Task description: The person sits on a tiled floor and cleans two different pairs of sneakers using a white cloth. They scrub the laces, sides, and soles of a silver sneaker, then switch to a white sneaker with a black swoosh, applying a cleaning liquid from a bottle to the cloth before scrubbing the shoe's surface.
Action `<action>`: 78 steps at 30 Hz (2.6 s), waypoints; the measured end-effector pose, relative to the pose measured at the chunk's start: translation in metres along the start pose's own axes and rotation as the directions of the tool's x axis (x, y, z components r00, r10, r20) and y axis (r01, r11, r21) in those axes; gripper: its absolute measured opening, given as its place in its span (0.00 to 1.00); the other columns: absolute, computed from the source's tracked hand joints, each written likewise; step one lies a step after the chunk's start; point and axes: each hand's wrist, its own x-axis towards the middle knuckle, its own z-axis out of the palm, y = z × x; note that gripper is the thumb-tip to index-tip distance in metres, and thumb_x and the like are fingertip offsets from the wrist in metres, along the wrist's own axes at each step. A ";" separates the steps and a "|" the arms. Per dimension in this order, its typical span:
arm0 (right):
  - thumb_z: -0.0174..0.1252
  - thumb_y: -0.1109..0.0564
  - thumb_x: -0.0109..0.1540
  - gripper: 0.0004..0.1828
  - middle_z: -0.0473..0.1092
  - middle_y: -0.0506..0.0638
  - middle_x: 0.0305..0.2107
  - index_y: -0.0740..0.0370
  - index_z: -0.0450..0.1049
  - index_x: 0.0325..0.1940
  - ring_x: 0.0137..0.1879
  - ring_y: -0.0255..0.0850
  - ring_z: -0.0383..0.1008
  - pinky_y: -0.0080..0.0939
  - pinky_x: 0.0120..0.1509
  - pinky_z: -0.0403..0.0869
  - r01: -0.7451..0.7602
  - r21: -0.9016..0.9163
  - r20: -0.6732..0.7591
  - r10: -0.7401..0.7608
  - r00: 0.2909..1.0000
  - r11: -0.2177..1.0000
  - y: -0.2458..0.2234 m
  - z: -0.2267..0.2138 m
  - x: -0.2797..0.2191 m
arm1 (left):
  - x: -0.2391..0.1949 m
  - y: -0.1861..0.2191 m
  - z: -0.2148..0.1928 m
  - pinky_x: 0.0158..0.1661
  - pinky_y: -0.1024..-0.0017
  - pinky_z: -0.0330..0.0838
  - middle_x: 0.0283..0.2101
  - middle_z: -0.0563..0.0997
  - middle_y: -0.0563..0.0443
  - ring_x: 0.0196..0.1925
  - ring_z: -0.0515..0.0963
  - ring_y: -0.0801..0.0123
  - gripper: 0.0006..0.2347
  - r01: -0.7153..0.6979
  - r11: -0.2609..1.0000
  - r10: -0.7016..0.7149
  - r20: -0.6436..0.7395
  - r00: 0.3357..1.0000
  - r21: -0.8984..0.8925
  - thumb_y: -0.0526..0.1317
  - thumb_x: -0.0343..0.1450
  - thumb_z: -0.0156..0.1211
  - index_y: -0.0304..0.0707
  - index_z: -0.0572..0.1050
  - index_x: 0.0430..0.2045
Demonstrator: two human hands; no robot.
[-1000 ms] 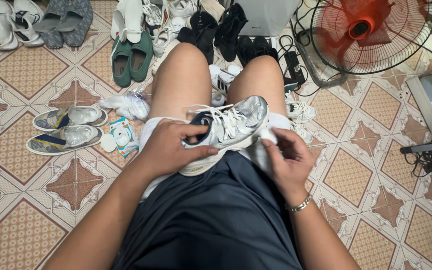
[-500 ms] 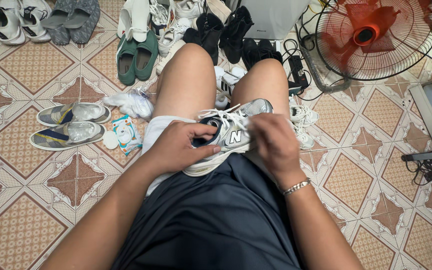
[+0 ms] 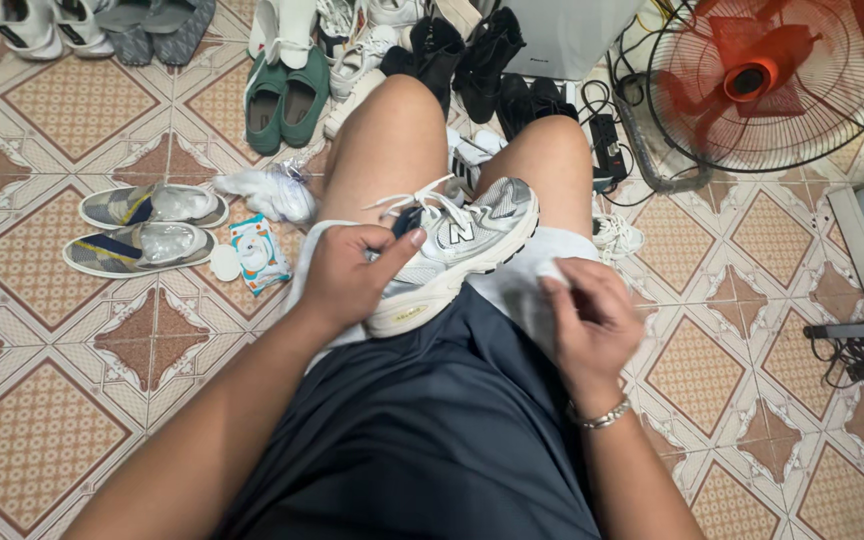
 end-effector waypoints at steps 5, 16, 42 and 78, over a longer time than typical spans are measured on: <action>0.66 0.69 0.62 0.09 0.73 0.54 0.41 0.68 0.79 0.46 0.46 0.44 0.77 0.38 0.53 0.75 0.263 -0.204 0.184 -0.227 0.956 0.943 -0.017 0.031 0.017 | -0.003 0.004 0.001 0.19 0.71 0.53 0.10 0.64 0.55 0.17 0.59 0.83 0.20 -0.060 0.997 0.063 -0.060 0.996 0.054 0.41 0.73 0.65 0.29 0.72 0.10; 0.63 0.68 0.60 0.05 0.72 0.54 0.36 0.66 0.78 0.40 0.42 0.45 0.75 0.37 0.46 0.73 0.197 -0.023 0.387 -0.173 0.906 0.980 -0.037 0.054 -0.002 | -0.002 -0.004 0.014 0.18 0.68 0.52 0.09 0.67 0.52 0.13 0.60 0.79 0.21 -0.005 0.998 0.017 -0.169 0.986 0.069 0.43 0.72 0.65 0.30 0.71 0.08; 0.62 0.69 0.59 0.05 0.73 0.53 0.35 0.66 0.75 0.39 0.42 0.43 0.75 0.37 0.48 0.73 0.196 0.032 0.384 -0.193 0.903 0.980 -0.038 0.047 -0.003 | 0.002 -0.003 0.031 0.17 0.66 0.56 0.09 0.71 0.47 0.12 0.65 0.76 0.18 0.068 0.995 -0.044 -0.280 0.959 0.075 0.43 0.70 0.66 0.29 0.76 0.10; 0.59 0.70 0.58 0.08 0.72 0.54 0.36 0.64 0.75 0.39 0.43 0.48 0.74 0.41 0.51 0.73 0.253 -0.007 0.355 -0.234 0.905 0.968 -0.036 0.044 0.004 | 0.009 -0.006 0.045 0.18 0.67 0.57 0.09 0.68 0.48 0.13 0.63 0.76 0.19 0.112 0.994 -0.100 -0.383 0.918 0.010 0.42 0.69 0.66 0.27 0.75 0.09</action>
